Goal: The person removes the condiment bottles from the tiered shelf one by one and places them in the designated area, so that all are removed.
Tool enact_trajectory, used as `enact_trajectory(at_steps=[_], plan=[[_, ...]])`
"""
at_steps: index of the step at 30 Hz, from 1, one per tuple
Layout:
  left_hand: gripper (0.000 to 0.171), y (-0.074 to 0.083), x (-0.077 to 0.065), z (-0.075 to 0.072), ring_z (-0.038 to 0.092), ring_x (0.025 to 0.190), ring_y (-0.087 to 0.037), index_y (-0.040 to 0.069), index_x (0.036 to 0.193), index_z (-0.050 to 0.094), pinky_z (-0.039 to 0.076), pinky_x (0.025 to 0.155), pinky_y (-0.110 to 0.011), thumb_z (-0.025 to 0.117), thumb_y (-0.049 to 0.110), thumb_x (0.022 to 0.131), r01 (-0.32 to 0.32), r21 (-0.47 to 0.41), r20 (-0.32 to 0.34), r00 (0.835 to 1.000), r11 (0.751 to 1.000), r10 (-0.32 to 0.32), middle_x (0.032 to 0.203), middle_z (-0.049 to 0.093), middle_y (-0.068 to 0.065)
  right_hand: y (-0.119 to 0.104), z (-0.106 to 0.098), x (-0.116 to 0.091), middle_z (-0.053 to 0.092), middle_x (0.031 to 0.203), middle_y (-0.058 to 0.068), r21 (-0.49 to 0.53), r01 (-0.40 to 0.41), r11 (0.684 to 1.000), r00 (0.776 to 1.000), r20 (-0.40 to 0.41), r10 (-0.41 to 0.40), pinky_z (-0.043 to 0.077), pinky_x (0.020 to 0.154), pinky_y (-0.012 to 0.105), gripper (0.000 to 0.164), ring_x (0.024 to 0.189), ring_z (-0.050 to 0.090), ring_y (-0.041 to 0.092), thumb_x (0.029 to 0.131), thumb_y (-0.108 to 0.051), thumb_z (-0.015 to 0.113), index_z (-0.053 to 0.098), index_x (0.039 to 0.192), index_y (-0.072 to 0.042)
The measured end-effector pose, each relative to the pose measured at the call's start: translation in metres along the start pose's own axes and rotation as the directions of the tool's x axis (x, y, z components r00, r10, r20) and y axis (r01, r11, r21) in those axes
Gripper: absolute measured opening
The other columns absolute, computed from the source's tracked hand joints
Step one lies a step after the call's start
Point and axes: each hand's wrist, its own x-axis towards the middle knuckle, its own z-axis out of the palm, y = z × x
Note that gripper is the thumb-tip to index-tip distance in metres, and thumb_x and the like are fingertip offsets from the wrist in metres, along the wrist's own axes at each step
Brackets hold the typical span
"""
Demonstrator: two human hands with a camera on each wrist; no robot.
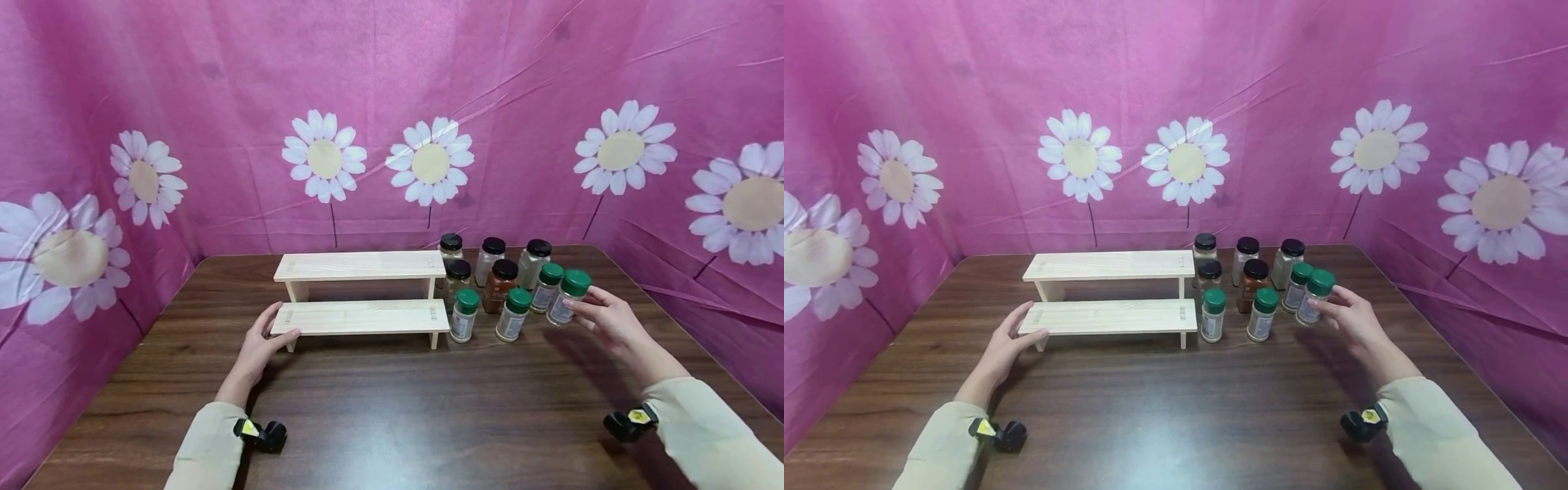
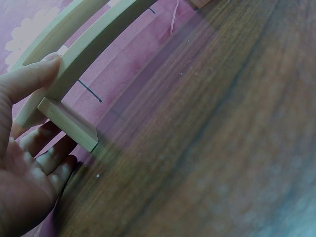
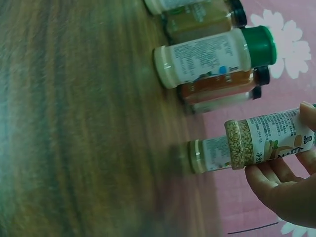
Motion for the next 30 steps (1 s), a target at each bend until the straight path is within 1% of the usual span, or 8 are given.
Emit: enact_trajectory(at_steps=[1,3,6,10,13,16,23,30], plan=[[0.073,0.0,0.0,0.0,0.047,0.09,-0.002,0.007,0.135,0.023,0.034,0.078,-0.017,0.065,0.008,0.076,0.002,0.002,-0.002,1.0,1.0,-0.002,0.124,0.04,-0.02,-0.001,0.005,-0.002,0.06,0.088,-0.002,-0.008,-0.018,1.0,1.0,-0.024,0.018,0.045,0.07,0.022,0.027,0.082,0.056,0.007,0.076,0.003,0.061,0.065,0.093,-0.018],[0.073,-0.001,0.0,-0.001,0.047,0.091,-0.002,0.007,0.135,0.023,0.033,0.079,-0.018,0.066,0.009,0.076,0.009,0.004,-0.001,1.0,1.0,-0.009,0.125,0.04,-0.02,-0.001,0.008,-0.005,0.06,0.086,-0.003,0.006,-0.049,0.999,0.998,-0.046,0.049,0.045,0.069,0.021,0.027,0.08,0.056,0.006,0.077,0.005,0.059,0.065,0.088,-0.02],[0.075,-0.002,0.001,-0.001,0.046,0.092,-0.003,0.008,0.136,0.023,0.032,0.081,-0.02,0.067,0.013,0.076,0.015,0.018,0.005,1.0,1.0,-0.015,0.126,0.039,-0.019,-0.001,0.013,-0.009,0.059,0.083,-0.004,0.033,-0.089,0.995,0.992,-0.084,0.091,0.045,0.066,0.022,0.031,0.077,0.055,0.007,0.079,0.008,0.054,0.064,0.084,-0.02],[0.075,-0.002,0.0,-0.001,0.046,0.094,-0.004,0.008,0.136,0.022,0.031,0.083,-0.021,0.067,0.014,0.076,0.02,0.025,0.008,1.0,0.999,-0.02,0.126,0.039,-0.019,0.003,0.01,-0.01,0.059,0.082,-0.005,0.014,-0.13,0.991,0.985,-0.115,0.131,0.045,0.066,0.022,0.028,0.077,0.054,0.006,0.079,0.005,0.057,0.064,0.083,-0.022],[0.074,-0.001,-0.001,0.0,0.046,0.094,-0.004,0.007,0.135,0.023,0.032,0.082,-0.02,0.066,0.012,0.075,0.02,0.016,0.009,1.0,1.0,-0.02,0.126,0.039,-0.019,0.007,0.008,-0.01,0.059,0.082,-0.006,0.005,-0.149,0.989,0.98,-0.132,0.149,0.045,0.066,0.021,0.026,0.077,0.053,0.004,0.077,0.002,0.062,0.064,0.082,-0.023],[0.074,-0.001,-0.002,0.0,0.046,0.093,-0.003,0.007,0.135,0.023,0.032,0.081,-0.019,0.066,0.011,0.076,0.018,0.013,0.009,1.0,1.0,-0.018,0.126,0.04,-0.019,0.01,0.008,-0.011,0.059,0.081,-0.007,0.018,-0.167,0.986,0.975,-0.143,0.168,0.045,0.066,0.022,0.027,0.076,0.053,0.004,0.077,0.003,0.061,0.063,0.081,-0.024],[0.073,-0.002,-0.002,-0.001,0.045,0.095,-0.003,0.007,0.135,0.022,0.031,0.082,-0.019,0.066,0.013,0.076,0.014,0.028,0.008,1.0,1.0,-0.015,0.127,0.039,-0.019,0.016,0.007,-0.011,0.058,0.082,-0.005,0.051,-0.185,0.981,0.971,-0.142,0.19,0.045,0.067,0.023,0.032,0.077,0.054,0.006,0.078,0.007,0.058,0.062,0.082,-0.024],[0.074,0.0,-0.001,-0.001,0.046,0.094,-0.003,0.007,0.135,0.022,0.031,0.081,-0.019,0.066,0.012,0.076,0.013,0.018,0.006,1.0,1.0,-0.013,0.126,0.039,-0.019,0.016,0.008,-0.01,0.057,0.083,-0.005,0.059,-0.173,0.983,0.974,-0.138,0.18,0.045,0.069,0.022,0.031,0.077,0.054,0.005,0.075,0.006,0.061,0.06,0.083,-0.024]])
